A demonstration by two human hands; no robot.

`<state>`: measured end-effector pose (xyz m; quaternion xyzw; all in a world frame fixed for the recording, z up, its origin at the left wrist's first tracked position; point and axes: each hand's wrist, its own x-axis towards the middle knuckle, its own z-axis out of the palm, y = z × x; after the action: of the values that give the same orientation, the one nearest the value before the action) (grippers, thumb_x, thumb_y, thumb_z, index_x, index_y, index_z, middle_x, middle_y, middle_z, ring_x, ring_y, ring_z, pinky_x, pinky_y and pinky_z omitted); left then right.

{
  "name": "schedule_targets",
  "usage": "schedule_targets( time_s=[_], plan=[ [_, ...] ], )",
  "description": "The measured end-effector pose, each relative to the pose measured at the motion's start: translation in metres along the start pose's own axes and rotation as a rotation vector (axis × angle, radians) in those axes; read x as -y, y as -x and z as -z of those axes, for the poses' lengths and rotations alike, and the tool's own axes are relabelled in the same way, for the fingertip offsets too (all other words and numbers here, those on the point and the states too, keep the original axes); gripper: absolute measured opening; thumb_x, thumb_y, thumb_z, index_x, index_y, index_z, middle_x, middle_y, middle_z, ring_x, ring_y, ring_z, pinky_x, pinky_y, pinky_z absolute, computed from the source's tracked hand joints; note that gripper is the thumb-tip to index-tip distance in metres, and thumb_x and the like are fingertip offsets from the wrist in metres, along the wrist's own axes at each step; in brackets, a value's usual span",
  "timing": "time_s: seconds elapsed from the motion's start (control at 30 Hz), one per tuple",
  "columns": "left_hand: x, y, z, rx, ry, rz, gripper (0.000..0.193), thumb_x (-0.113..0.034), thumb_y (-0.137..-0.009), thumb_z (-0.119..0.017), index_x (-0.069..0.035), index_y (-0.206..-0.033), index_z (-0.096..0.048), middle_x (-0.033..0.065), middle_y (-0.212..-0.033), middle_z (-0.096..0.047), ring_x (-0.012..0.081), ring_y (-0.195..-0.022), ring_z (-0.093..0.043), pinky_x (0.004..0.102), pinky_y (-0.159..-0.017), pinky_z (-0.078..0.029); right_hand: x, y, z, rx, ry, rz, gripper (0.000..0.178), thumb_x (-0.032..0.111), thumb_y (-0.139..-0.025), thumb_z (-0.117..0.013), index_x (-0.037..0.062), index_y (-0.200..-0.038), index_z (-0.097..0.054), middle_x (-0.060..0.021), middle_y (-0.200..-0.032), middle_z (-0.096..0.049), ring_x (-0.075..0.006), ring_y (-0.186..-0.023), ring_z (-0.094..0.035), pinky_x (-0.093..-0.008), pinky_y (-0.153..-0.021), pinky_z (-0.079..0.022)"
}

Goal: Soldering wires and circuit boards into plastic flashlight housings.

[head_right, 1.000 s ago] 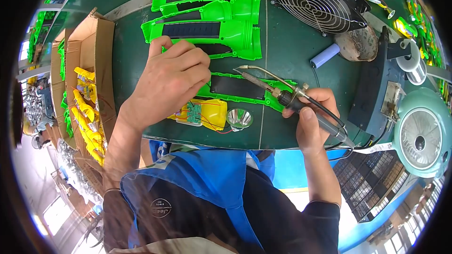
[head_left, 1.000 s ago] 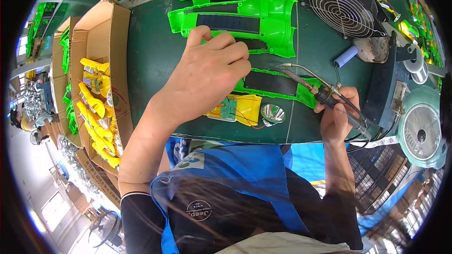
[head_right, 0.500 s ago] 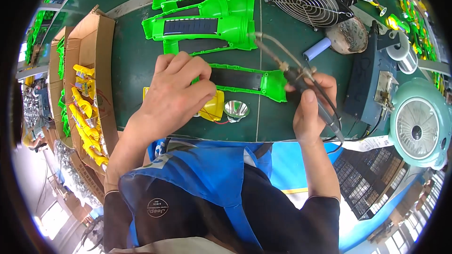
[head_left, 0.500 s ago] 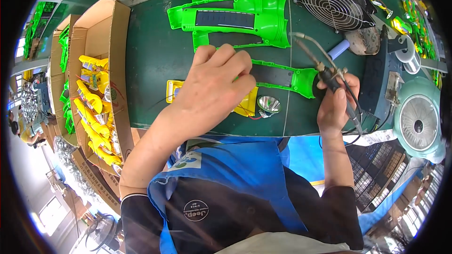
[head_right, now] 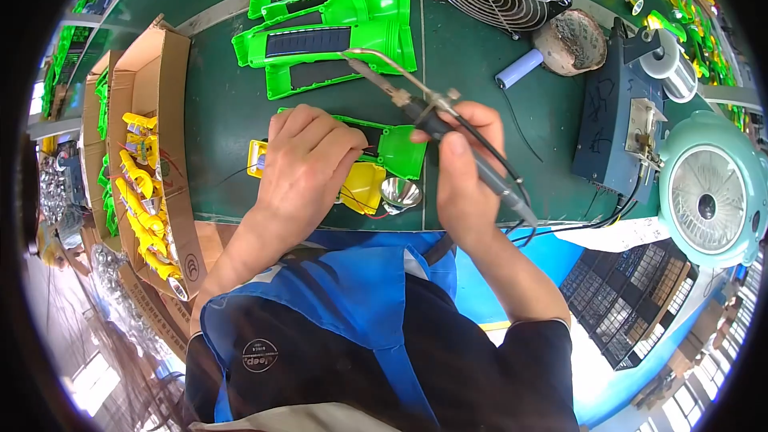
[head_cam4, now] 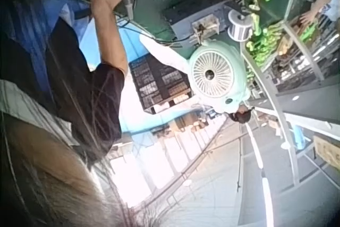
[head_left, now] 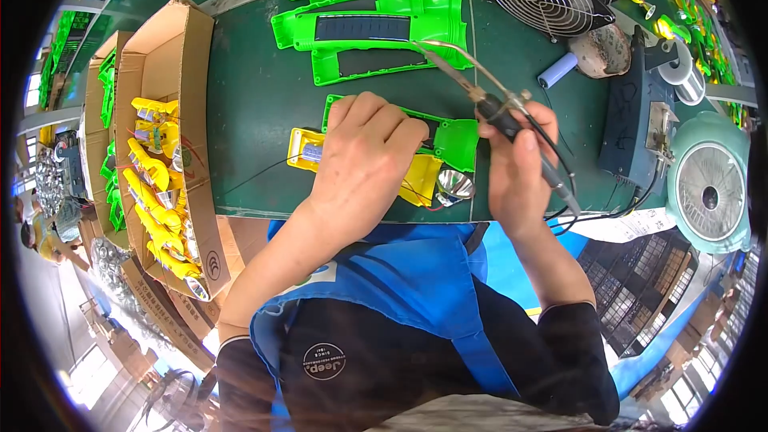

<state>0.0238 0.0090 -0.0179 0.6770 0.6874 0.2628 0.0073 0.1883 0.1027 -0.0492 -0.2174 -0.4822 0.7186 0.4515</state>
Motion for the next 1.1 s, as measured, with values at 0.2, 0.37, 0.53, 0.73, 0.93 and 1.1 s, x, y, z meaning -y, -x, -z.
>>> schedule_targets(
  time_s=[0.2,0.37,0.53,0.73,0.93,1.1],
  plan=[
    [-0.008,-0.01,0.009,0.173,-0.131,0.022,0.013,-0.005,-0.069,-0.062,-0.009,-0.08,-0.059,0.0049,-0.078,-0.057,0.0238,-0.082,-0.054,0.0365,-0.076,-0.04,0.043,-0.027,0.066,0.152,0.105,-0.318,0.027,0.024,-0.088,-0.059,0.0009,-0.099,-0.05,-0.0131,-0.084,-0.06,-0.0144,-0.07,-0.056,-0.0269,-0.069,-0.046],
    [-0.012,-0.016,0.008,0.251,-0.192,0.048,0.009,-0.005,-0.071,-0.062,-0.011,-0.077,-0.057,0.0034,-0.073,-0.055,0.0231,-0.079,-0.054,0.0353,-0.073,-0.039,0.053,-0.046,0.055,0.283,0.397,-0.389,0.021,0.017,-0.084,-0.065,-0.0011,-0.09,-0.055,-0.0087,-0.079,-0.063,-0.0094,-0.063,-0.059,-0.0232,-0.063,-0.047],
    [-0.014,-0.021,0.01,0.299,-0.231,0.069,0.006,-0.005,-0.071,-0.061,-0.01,-0.074,-0.057,0.0043,-0.072,-0.054,0.0231,-0.078,-0.054,0.0348,-0.073,-0.04,0.054,-0.053,0.046,0.355,0.421,-0.488,0.016,0.009,-0.082,-0.066,-0.0012,-0.09,-0.056,-0.0046,-0.076,-0.063,-0.0084,-0.065,-0.061,-0.0214,-0.058,-0.048],
    [-0.014,-0.023,0.008,0.287,-0.24,0.056,0.004,-0.008,-0.071,-0.061,-0.009,-0.072,-0.058,0.0049,-0.071,-0.054,0.023,-0.075,-0.054,0.0355,-0.072,-0.041,0.053,-0.052,0.046,0.383,0.457,-0.434,0.015,0.007,-0.081,-0.066,-0.0011,-0.088,-0.056,-0.0053,-0.074,-0.064,-0.0083,-0.064,-0.061,-0.0216,-0.056,-0.048],
    [-0.016,-0.023,0.009,0.289,-0.25,0.088,0.004,-0.006,-0.072,-0.061,-0.008,-0.071,-0.057,0.0049,-0.071,-0.055,0.0231,-0.075,-0.054,0.0353,-0.072,-0.041,0.056,-0.031,0.064,0.277,0.346,-0.249,0.019,0.012,-0.084,-0.066,-0.003,-0.09,-0.056,-0.0094,-0.079,-0.064,-0.0139,-0.067,-0.064,-0.0248,-0.065,-0.051],
    [-0.015,-0.023,0.01,0.299,-0.251,0.071,0.004,-0.006,-0.072,-0.06,-0.008,-0.071,-0.057,0.0052,-0.07,-0.054,0.0231,-0.075,-0.054,0.0353,-0.072,-0.041,0.039,-0.006,0.049,0.122,0.31,0.039,0.035,0.027,-0.09,-0.062,0.0001,-0.103,-0.044,-0.0127,-0.079,-0.062,-0.0174,-0.076,-0.063,-0.0324,-0.075,-0.049]
  ],
)
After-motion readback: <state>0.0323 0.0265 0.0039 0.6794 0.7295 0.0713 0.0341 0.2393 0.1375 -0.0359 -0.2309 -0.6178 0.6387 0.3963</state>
